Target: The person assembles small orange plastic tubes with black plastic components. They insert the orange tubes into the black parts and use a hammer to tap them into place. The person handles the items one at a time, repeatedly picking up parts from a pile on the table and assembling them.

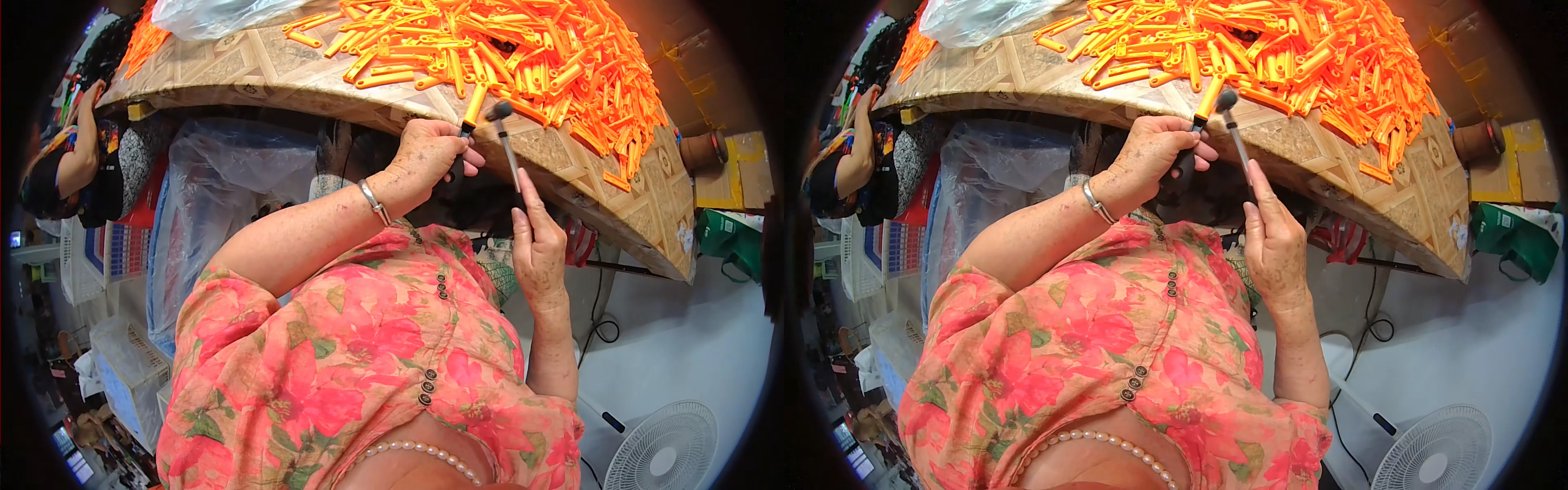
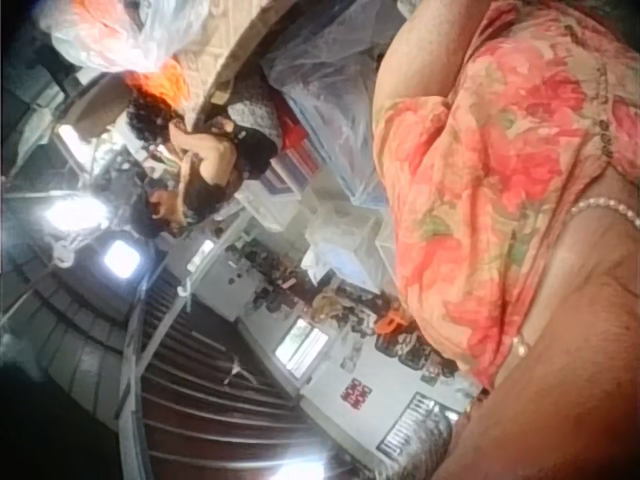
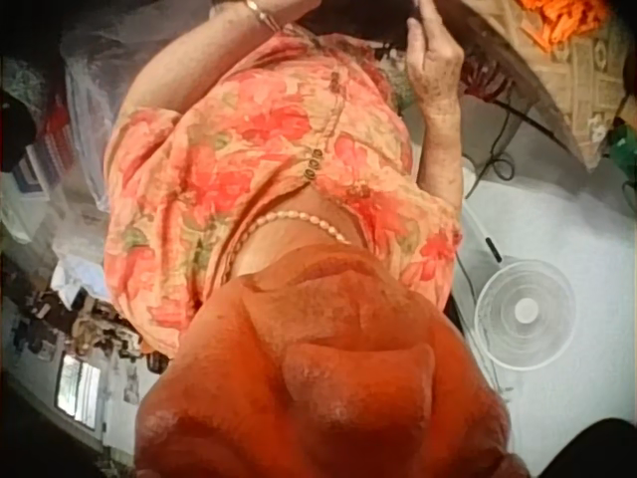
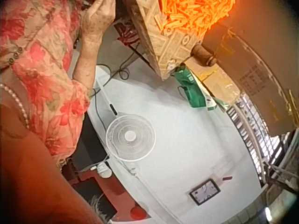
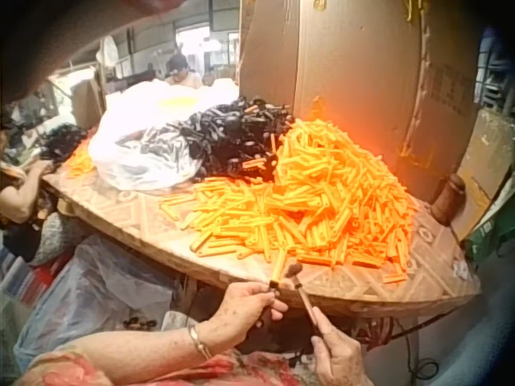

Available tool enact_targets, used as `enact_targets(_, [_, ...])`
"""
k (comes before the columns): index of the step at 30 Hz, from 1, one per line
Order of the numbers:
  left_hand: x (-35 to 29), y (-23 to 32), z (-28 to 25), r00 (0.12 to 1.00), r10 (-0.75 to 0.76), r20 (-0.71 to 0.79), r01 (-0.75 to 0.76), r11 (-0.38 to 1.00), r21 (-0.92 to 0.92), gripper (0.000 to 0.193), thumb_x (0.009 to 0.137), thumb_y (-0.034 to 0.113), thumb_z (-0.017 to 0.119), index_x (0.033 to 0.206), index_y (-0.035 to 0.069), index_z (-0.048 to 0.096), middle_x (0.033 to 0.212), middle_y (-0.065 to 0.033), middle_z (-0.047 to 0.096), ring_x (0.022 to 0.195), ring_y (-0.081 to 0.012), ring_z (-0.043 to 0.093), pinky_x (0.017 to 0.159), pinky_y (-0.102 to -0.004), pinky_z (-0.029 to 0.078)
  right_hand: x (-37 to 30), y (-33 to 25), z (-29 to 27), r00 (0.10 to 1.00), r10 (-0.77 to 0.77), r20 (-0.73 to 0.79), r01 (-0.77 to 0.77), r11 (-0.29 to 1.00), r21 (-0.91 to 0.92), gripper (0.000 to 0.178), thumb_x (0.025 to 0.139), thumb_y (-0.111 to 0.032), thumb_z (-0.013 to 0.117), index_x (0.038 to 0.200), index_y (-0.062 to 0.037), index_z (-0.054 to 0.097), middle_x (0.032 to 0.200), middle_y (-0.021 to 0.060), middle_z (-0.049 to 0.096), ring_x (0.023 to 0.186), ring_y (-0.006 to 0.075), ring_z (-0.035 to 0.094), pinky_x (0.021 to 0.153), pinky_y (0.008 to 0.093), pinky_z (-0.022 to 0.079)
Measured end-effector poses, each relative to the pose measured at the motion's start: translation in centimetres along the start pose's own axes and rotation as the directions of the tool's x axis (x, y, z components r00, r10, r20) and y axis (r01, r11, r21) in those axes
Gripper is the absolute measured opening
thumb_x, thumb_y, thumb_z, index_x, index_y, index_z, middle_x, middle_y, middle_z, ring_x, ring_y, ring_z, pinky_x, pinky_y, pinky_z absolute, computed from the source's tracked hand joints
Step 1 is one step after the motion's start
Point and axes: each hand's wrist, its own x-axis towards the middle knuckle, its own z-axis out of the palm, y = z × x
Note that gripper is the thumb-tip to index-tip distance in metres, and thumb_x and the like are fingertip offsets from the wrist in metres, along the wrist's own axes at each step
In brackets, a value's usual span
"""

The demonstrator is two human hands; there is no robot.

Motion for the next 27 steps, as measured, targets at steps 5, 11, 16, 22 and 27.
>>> enact_targets(5, [-0.6,0.0,-0.7,0.994,0.034,0.101,-0.035,0.999,0.004,0.019,0.095,0.009,0.052,0.106,-0.003,0.06,0.084,-0.0119,0.07,0.068,-0.0093,0.065,0.052,-0.0193,0.044,-0.8,0.4,-1.1,0.945,0.248,-0.212,-0.199,0.953,0.226,0.046,0.096,-0.002,0.052,0.142,-0.0066,0.048,0.119,0.0105,0.063,0.101,0.0155,0.058,0.084,0.0268,0.045])
enact_targets(11, [-2.8,-0.2,-0.8,0.909,0.252,0.331,-0.226,0.967,-0.114,0.038,0.098,0.011,0.05,0.132,-0.005,0.05,0.084,-0.0099,0.066,0.074,-0.0119,0.062,0.072,-0.0247,0.051,-1.7,6.5,-5.6,0.717,0.38,-0.585,-0.255,0.923,0.287,0.045,0.098,-0.007,0.052,0.143,-0.0094,0.048,0.083,-0.0042,0.054,0.062,-0.0006,0.038,0.051,0.0154,0.033])
enact_targets(16, [-3.4,1.3,-0.1,0.836,0.336,0.434,-0.305,0.942,-0.141,0.032,0.1,0.013,0.05,0.127,-0.004,0.054,0.087,-0.0079,0.066,0.08,-0.0111,0.062,0.077,-0.0254,0.051,-2.1,16.0,-12.6,0.738,0.087,-0.669,-0.428,0.827,-0.364,0.05,0.094,-0.022,0.054,0.141,-0.005,0.047,0.112,0.0177,0.063,0.099,0.0312,0.06,0.088,0.038,0.045])
enact_targets(22, [-4.3,1.8,0.9,0.799,0.297,0.523,-0.254,0.955,-0.154,0.026,0.1,0.014,0.053,0.121,0.0,0.058,0.081,-0.0027,0.064,0.075,-0.0075,0.059,0.072,-0.0237,0.05,-0.8,19.7,-15.0,0.767,0.183,-0.615,-0.578,0.614,-0.538,0.055,0.089,-0.031,0.06,0.136,-0.0042,0.052,0.129,0.0194,0.055,0.119,0.0362,0.053,0.099,0.0432,0.04])
enact_targets(27, [-4.7,1.0,1.5,0.798,0.378,0.47,-0.478,0.871,0.111,0.023,0.097,0.012,0.058,0.117,0.001,0.061,0.073,0.0016,0.061,0.064,-0.0044,0.055,0.059,-0.022,0.047,1.1,8.9,-7.9,0.855,-0.227,-0.467,-0.056,0.853,-0.519,0.04,0.089,-0.016,0.066,0.126,-0.0031,0.06,0.124,0.014,0.06,0.116,0.0306,0.056,0.101,0.0427,0.042])
